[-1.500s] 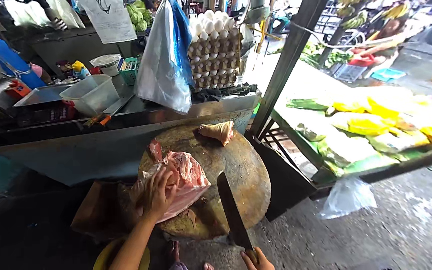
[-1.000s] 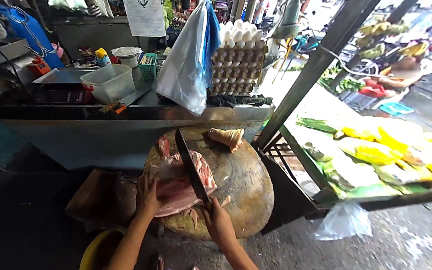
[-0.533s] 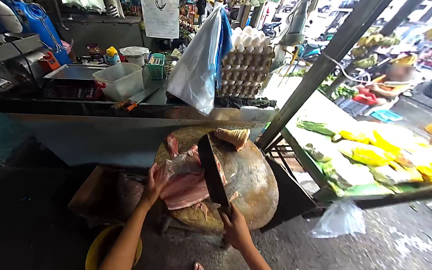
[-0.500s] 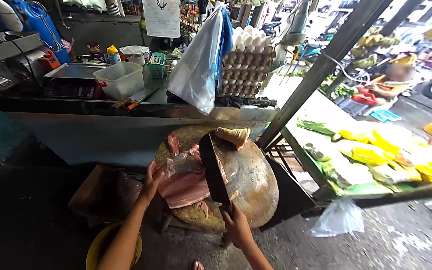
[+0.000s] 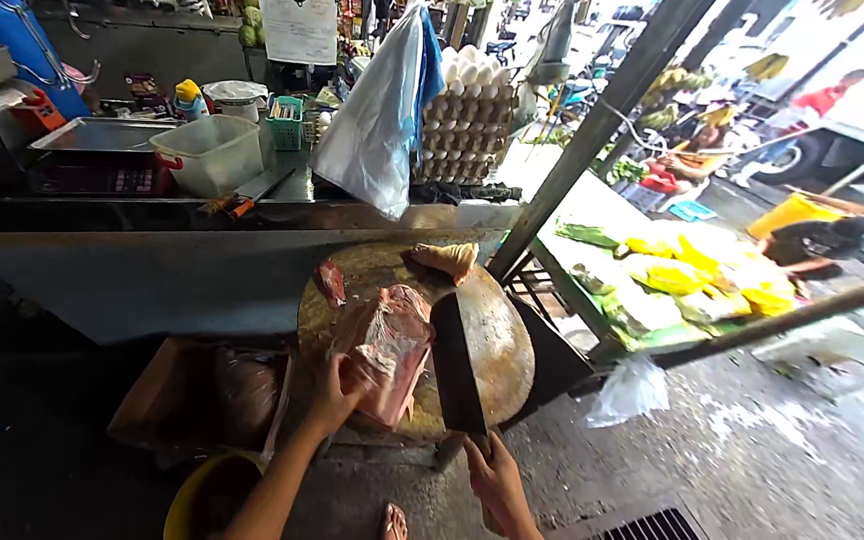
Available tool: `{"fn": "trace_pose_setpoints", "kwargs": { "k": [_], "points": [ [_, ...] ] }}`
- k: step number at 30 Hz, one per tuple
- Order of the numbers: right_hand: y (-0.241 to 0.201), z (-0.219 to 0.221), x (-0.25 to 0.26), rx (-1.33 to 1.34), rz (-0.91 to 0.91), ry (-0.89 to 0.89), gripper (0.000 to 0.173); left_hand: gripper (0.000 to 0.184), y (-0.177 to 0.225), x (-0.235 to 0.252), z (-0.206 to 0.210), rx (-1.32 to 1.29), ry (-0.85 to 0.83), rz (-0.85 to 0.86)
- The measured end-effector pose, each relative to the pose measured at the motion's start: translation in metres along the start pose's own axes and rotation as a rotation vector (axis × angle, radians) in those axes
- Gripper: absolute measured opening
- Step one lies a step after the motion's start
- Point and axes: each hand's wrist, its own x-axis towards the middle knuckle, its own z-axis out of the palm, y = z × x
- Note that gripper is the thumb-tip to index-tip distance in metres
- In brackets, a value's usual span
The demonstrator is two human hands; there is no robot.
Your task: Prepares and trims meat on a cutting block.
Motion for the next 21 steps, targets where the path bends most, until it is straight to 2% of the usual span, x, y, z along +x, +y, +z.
{"fn": "trace_pose_setpoints", "kwargs": {
  "k": [3,6,9,11,12,14,15,18,21],
  "points": [
    [-0.004,-0.003,0.009,-0.052,0.031,0.0,0.034,0.072,0.003,-0.035,0.04,-0.127,-0.067,0.024],
    [-0.017,-0.011,0.013,-0.245,-0.007,0.034,0.038,0.067,0.001,-0.051,0.071,-0.315,-0.214,0.019],
    [-0.022,-0.025,0.012,-0.299,-0.017,0.076,0.039,0.051,-0.013,-0.054,0.08,-0.357,-0.269,0.063],
    [-0.014,-0.03,0.006,-0.238,0.013,0.097,0.036,0.035,-0.031,-0.052,0.07,-0.355,-0.096,0.072],
    [-0.01,-0.031,0.001,-0.186,0.036,0.109,0.034,0.032,-0.038,-0.049,0.06,-0.358,0.035,0.02],
    [-0.007,-0.03,-0.011,-0.074,0.076,0.131,0.03,0.042,-0.051,-0.035,0.034,-0.402,0.253,-0.143],
    [-0.006,-0.028,-0.019,-0.019,0.094,0.136,0.029,0.049,-0.058,-0.026,0.023,-0.44,0.311,-0.211],
    [-0.009,-0.025,-0.039,0.099,0.119,0.14,0.026,0.055,-0.073,0.005,0.003,-0.546,0.321,-0.365],
    [-0.02,-0.024,-0.057,0.179,0.064,0.154,0.025,0.051,-0.082,0.04,0.002,-0.569,0.288,-0.415]
  ]
}}
